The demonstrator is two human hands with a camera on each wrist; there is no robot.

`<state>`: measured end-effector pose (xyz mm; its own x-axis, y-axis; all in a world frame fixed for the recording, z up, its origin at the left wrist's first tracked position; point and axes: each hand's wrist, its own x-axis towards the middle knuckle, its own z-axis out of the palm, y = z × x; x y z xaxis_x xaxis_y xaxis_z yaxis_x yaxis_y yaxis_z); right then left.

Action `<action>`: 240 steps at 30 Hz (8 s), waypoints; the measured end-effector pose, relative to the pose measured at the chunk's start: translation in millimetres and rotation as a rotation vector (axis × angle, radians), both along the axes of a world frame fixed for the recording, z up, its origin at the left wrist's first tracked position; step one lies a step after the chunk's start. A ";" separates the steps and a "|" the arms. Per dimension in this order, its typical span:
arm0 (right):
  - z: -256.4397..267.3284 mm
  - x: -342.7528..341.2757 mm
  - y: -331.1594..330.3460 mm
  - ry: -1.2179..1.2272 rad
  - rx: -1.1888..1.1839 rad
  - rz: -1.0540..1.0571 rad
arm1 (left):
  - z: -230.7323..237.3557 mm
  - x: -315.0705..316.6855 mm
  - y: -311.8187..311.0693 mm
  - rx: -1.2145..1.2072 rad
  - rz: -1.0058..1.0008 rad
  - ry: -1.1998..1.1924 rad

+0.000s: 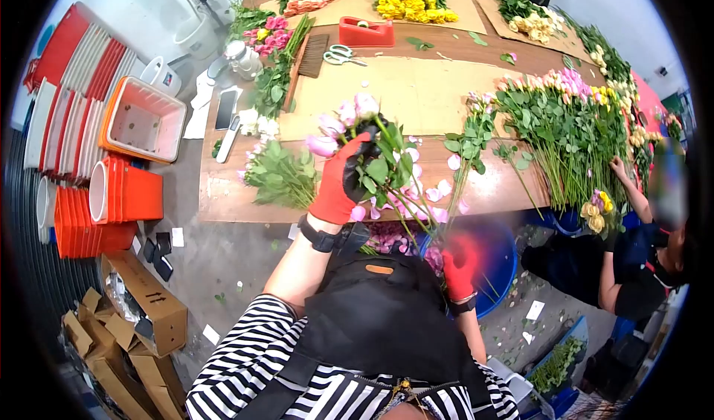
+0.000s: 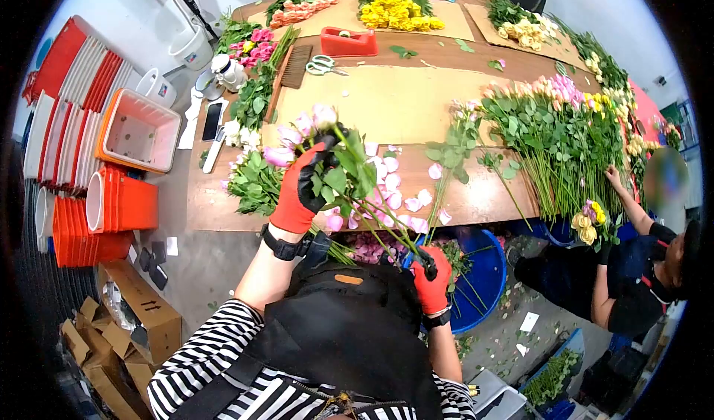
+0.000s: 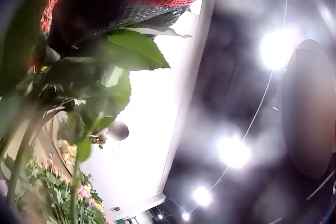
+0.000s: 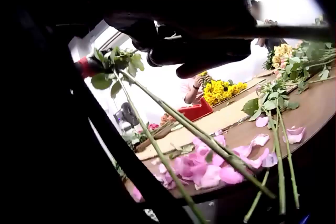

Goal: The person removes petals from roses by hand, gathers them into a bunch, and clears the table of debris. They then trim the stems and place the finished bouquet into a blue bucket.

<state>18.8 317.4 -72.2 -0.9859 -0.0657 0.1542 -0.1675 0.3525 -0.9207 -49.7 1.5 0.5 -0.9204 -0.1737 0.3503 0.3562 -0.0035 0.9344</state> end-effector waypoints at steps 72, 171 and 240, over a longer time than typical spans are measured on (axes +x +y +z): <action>144.9 -70.2 -78.2 -0.025 -1.079 0.132 | 36.2 45.1 65.1 -0.477 -0.143 0.196; -7.7 -174.8 156.8 0.013 -0.414 -0.715 | 22.2 9.5 80.9 0.059 -0.064 -0.516; 162.9 -30.8 -58.6 0.397 -0.050 -0.359 | 12.7 42.7 71.7 0.025 -0.380 -0.196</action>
<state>-12.0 258.8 90.7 -0.8099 0.2819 0.5144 -0.3836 0.4088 -0.8281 -7.0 73.2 13.2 -0.9694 0.1843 0.1623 0.1409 -0.1239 0.9822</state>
